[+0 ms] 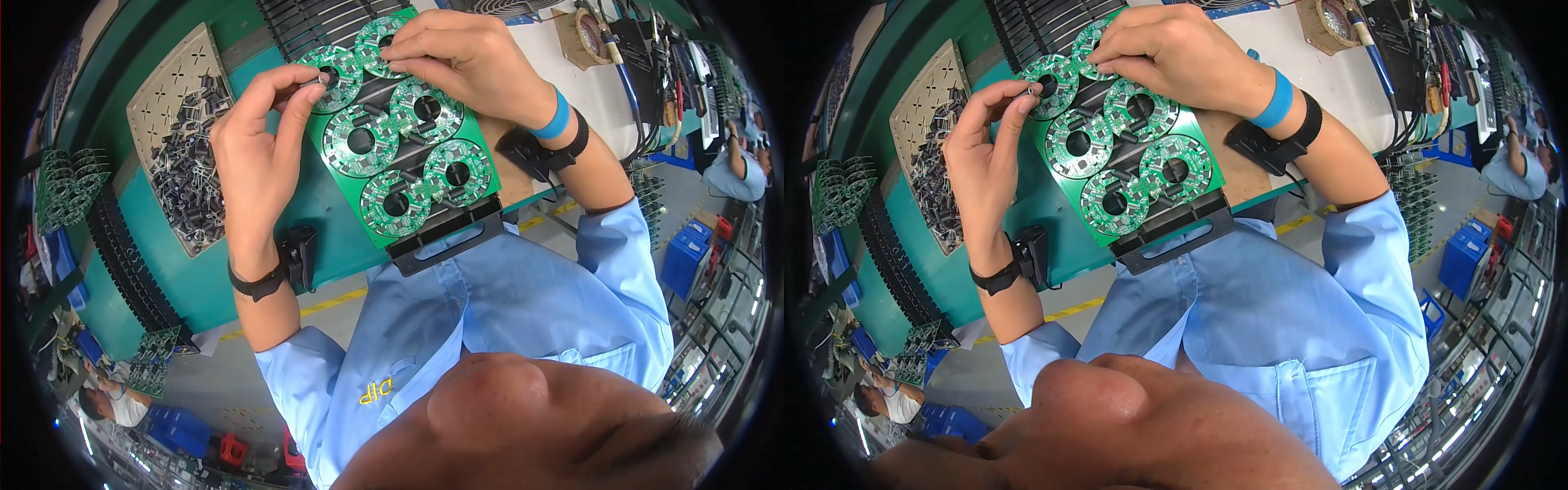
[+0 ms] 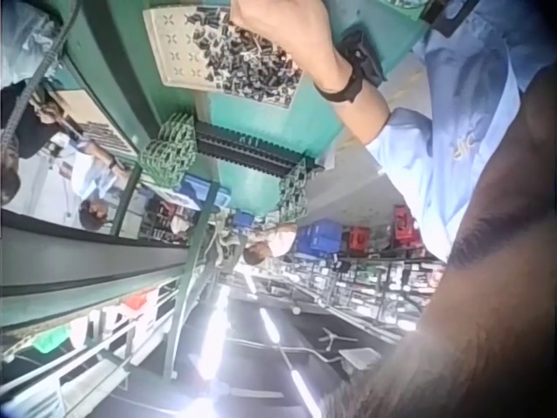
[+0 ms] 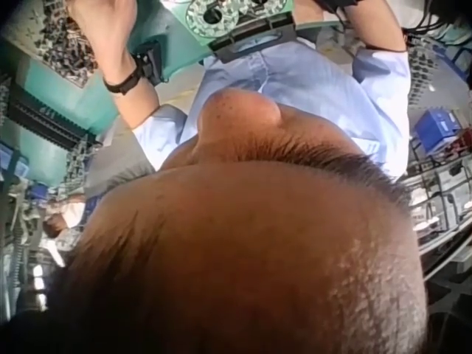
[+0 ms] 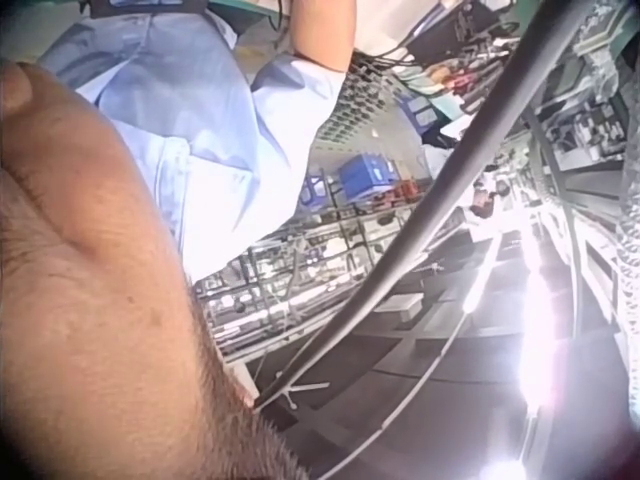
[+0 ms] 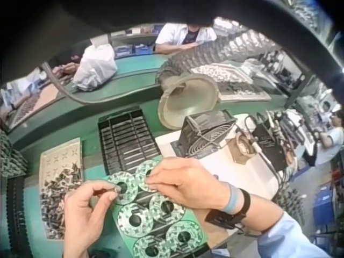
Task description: The person places a circuit board panel onto a holder and inserts capacitors from a tray into the boards by hand. After filling the boards, they remove the panel from the holder and set it aside.
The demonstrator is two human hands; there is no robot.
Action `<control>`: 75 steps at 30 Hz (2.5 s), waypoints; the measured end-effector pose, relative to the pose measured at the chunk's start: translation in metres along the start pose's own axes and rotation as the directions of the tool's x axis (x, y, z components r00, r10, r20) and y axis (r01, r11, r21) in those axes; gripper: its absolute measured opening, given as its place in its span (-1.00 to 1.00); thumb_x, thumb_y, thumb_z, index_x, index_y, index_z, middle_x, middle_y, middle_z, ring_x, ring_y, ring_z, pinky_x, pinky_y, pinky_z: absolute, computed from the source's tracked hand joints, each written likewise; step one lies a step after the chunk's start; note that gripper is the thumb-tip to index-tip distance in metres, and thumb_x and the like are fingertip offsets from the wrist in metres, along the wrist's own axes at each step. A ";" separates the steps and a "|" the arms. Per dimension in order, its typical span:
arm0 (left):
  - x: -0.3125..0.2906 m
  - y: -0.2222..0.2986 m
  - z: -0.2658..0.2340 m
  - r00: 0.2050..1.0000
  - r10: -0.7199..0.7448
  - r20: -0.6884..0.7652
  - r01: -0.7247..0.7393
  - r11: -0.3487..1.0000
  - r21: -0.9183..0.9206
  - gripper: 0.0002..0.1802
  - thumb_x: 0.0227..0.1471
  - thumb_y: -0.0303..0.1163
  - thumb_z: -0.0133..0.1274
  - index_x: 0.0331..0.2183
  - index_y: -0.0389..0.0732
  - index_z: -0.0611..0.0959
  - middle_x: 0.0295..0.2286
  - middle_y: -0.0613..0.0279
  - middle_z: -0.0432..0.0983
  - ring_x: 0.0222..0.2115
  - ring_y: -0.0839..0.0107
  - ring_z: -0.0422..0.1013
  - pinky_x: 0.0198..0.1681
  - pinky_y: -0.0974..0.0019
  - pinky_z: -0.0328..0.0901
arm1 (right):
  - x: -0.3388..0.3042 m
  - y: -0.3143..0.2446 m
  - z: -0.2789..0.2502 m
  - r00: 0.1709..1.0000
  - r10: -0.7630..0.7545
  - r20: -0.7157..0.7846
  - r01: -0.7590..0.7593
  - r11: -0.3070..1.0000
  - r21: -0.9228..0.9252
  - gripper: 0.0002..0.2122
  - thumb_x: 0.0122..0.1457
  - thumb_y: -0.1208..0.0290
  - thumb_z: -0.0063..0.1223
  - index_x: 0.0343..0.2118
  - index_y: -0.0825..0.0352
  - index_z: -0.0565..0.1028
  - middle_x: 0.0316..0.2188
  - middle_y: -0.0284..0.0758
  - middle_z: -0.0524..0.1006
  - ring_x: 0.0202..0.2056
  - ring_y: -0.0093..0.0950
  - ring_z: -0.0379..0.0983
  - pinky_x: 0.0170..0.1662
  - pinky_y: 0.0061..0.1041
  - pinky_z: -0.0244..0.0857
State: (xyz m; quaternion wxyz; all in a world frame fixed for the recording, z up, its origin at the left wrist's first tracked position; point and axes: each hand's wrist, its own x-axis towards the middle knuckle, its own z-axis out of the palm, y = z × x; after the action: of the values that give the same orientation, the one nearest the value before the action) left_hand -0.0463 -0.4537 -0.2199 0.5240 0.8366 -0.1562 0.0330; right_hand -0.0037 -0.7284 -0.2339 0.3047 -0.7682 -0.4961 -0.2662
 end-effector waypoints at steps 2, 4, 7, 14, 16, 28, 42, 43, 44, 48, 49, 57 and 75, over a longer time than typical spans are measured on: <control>0.001 -0.001 0.002 0.999 0.031 -0.011 -0.031 0.998 0.055 -0.83 0.20 -0.51 0.26 -0.15 -0.27 0.73 -0.27 0.21 0.75 -0.39 0.48 0.59 -0.21 0.39 0.46 | 0.000 0.000 0.000 1.000 -0.003 0.009 0.004 1.000 -0.019 -0.87 0.13 0.60 0.33 -0.25 0.41 0.67 -0.33 -0.18 0.65 -0.31 -0.18 0.62 -0.24 -0.32 0.52; 0.002 0.001 0.004 0.999 0.044 -0.022 -0.043 0.997 0.067 -0.84 0.20 -0.51 0.26 -0.15 -0.27 0.73 -0.27 0.20 0.74 -0.38 0.47 0.59 -0.21 0.39 0.46 | 0.000 0.000 0.000 1.000 0.002 0.011 -0.002 1.000 -0.015 -0.88 0.13 0.59 0.33 -0.25 0.41 0.67 -0.33 -0.18 0.65 -0.31 -0.18 0.62 -0.24 -0.32 0.52; 0.001 0.002 0.007 0.997 0.069 -0.039 -0.065 0.993 0.094 -0.85 0.21 -0.51 0.25 -0.15 -0.26 0.73 -0.28 0.20 0.74 -0.36 0.44 0.59 -0.22 0.37 0.46 | 0.000 -0.001 0.000 1.000 0.018 0.013 -0.018 1.000 -0.005 -0.88 0.13 0.59 0.33 -0.26 0.41 0.66 -0.33 -0.18 0.65 -0.31 -0.18 0.62 -0.23 -0.32 0.52; 0.004 -0.001 0.010 0.976 0.205 -0.069 -0.187 0.962 0.201 -0.83 0.20 -0.52 0.25 -0.14 -0.23 0.74 -0.25 0.18 0.67 -0.29 0.37 0.57 -0.23 0.34 0.45 | 0.000 -0.007 -0.003 0.993 0.043 0.109 -0.035 0.996 -0.080 -0.81 0.07 0.63 0.30 -0.22 0.38 0.65 -0.29 -0.23 0.60 -0.26 -0.20 0.57 -0.20 -0.31 0.50; 0.004 0.000 0.010 0.975 0.216 -0.060 -0.200 0.959 0.199 -0.83 0.20 -0.52 0.25 -0.14 -0.22 0.75 -0.24 0.17 0.66 -0.29 0.37 0.57 -0.23 0.34 0.45 | 0.001 -0.008 -0.004 0.991 0.017 0.133 -0.001 0.993 -0.118 -0.78 0.05 0.64 0.29 -0.20 0.38 0.64 -0.28 -0.24 0.59 -0.24 -0.20 0.55 -0.18 -0.31 0.48; 0.006 0.001 0.014 0.970 0.242 -0.021 -0.232 0.948 0.218 -0.82 0.13 -0.55 0.29 -0.18 -0.21 0.79 -0.25 0.15 0.69 -0.25 0.28 0.60 -0.14 0.29 0.47 | 0.003 -0.020 -0.013 0.968 0.162 0.191 -0.167 0.986 0.011 -0.71 0.02 0.65 0.22 -0.14 0.39 0.60 -0.21 -0.25 0.52 -0.16 -0.22 0.47 -0.10 -0.33 0.42; 0.012 -0.011 0.015 0.960 0.265 -0.094 -0.229 0.931 0.285 -0.84 0.09 -0.51 0.33 -0.23 -0.22 0.78 -0.25 0.14 0.71 -0.22 0.22 0.63 -0.12 0.26 0.48 | -0.025 -0.051 -0.096 0.769 0.580 0.269 -0.562 0.814 -0.148 -0.76 0.21 0.52 0.31 -0.06 0.34 0.65 -0.14 -0.22 0.65 -0.25 -0.26 0.61 -0.26 -0.39 0.50; 0.013 -0.010 0.015 0.959 0.268 -0.093 -0.232 0.930 0.286 -0.84 0.09 -0.51 0.33 -0.23 -0.22 0.78 -0.25 0.14 0.71 -0.22 0.22 0.63 -0.12 0.26 0.48 | -0.040 -0.053 -0.099 0.763 0.589 0.267 -0.540 0.807 -0.238 -0.74 0.21 0.51 0.31 -0.04 0.33 0.64 -0.12 -0.21 0.64 -0.22 -0.24 0.60 -0.22 -0.36 0.49; 0.015 -0.008 0.015 0.962 0.253 -0.103 -0.214 0.932 0.293 -0.85 0.09 -0.51 0.33 -0.23 -0.22 0.78 -0.25 0.15 0.71 -0.22 0.22 0.63 -0.12 0.26 0.48 | -0.053 -0.052 -0.099 0.759 0.595 0.264 -0.512 0.796 -0.323 -0.73 0.21 0.50 0.31 -0.02 0.33 0.63 -0.10 -0.20 0.63 -0.19 -0.21 0.59 -0.19 -0.33 0.49; 0.018 -0.009 0.017 0.969 0.217 -0.116 -0.172 0.934 0.314 -0.85 0.10 -0.51 0.33 -0.23 -0.22 0.78 -0.25 0.15 0.72 -0.22 0.22 0.63 -0.12 0.26 0.48 | -0.064 -0.047 -0.087 0.760 0.594 0.265 -0.481 0.787 -0.385 -0.69 0.19 0.48 0.32 0.00 0.33 0.61 -0.09 -0.19 0.61 -0.13 -0.15 0.55 -0.11 -0.25 0.47; 0.019 -0.010 0.017 0.970 0.216 -0.115 -0.168 0.931 0.325 -0.85 0.10 -0.51 0.33 -0.23 -0.22 0.78 -0.25 0.15 0.72 -0.22 0.22 0.63 -0.11 0.26 0.48 | -0.065 -0.046 -0.085 0.763 0.589 0.267 -0.481 0.793 -0.375 -0.69 0.18 0.47 0.32 0.00 0.33 0.61 -0.10 -0.20 0.60 -0.12 -0.14 0.53 -0.09 -0.23 0.46; 0.021 -0.012 0.016 0.966 0.241 -0.093 -0.201 0.928 0.314 -0.85 0.09 -0.53 0.32 -0.23 -0.23 0.78 -0.25 0.14 0.72 -0.22 0.22 0.63 -0.10 0.25 0.48 | -0.069 -0.037 -0.082 0.736 0.601 0.312 -0.509 0.795 -0.331 -0.70 0.17 0.43 0.33 -0.04 0.33 0.62 -0.16 -0.21 0.59 -0.17 -0.16 0.53 -0.13 -0.22 0.45; 0.023 -0.012 0.016 0.965 0.253 -0.069 -0.219 0.923 0.317 -0.84 0.09 -0.54 0.32 -0.22 -0.23 0.80 -0.28 0.12 0.70 -0.24 0.22 0.61 -0.13 0.24 0.47 | -0.051 -0.030 -0.070 0.713 0.640 0.287 -0.557 0.765 -0.323 -0.86 0.21 0.40 0.29 -0.22 0.32 0.63 -0.32 -0.28 0.57 -0.25 -0.23 0.53 -0.23 -0.25 0.45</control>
State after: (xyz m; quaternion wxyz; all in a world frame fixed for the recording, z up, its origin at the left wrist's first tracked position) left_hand -0.0226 -0.4678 -0.2325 0.3876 0.8798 -0.2203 0.1651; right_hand -0.0575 -0.8006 -0.2171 0.1886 -0.9519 -0.2364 -0.0495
